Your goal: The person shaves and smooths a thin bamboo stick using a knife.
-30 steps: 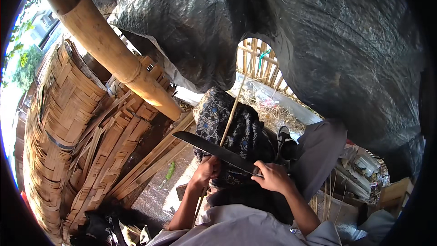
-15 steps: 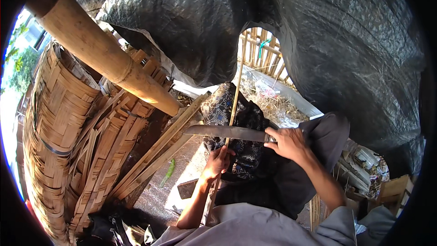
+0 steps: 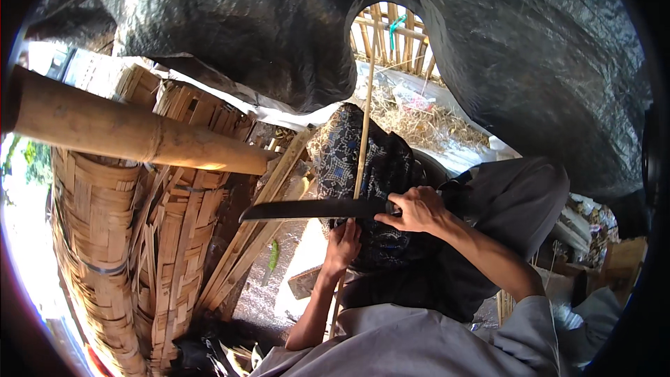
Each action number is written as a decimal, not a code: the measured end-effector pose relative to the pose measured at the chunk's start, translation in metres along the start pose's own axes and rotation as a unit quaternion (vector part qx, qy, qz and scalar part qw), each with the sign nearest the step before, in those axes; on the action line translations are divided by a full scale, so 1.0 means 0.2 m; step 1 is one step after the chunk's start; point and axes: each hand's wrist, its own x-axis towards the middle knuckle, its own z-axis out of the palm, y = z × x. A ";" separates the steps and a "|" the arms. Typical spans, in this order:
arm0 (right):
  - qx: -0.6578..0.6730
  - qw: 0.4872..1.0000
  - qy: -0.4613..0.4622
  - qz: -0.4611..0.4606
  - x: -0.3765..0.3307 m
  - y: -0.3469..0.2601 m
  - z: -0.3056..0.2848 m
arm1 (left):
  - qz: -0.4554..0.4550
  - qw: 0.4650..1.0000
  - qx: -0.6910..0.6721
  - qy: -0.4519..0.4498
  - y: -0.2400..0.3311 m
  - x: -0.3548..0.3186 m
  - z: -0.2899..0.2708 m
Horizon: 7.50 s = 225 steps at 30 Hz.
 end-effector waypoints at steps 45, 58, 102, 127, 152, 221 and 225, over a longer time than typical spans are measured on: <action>0.008 0.999 -0.039 0.026 0.07 0.16 -0.16 | 0.361 0.876 0.307 0.088 -0.10 0.10 0.06; -0.002 0.999 -0.042 0.012 0.04 0.21 -0.23 | 0.319 0.820 0.416 0.229 -0.03 0.01 0.21; 0.007 0.995 -0.028 0.095 0.06 0.21 -0.18 | 0.336 0.790 0.463 0.221 -0.11 0.02 0.09; -0.019 1.000 0.013 0.002 0.00 0.25 -0.08 | 0.308 0.808 0.455 0.213 -0.05 -0.01 0.04; 0.155 0.979 -0.028 0.133 0.02 0.15 -0.10 | 0.111 0.985 0.130 0.008 0.03 -0.01 0.02; 0.134 0.989 -0.010 0.054 -0.05 0.07 -0.02 | 0.283 0.867 0.398 0.094 -0.07 -0.18 -0.16; 0.122 0.992 0.003 0.037 -0.05 0.10 0.00 | 0.334 0.815 0.444 0.167 0.03 -0.10 -0.10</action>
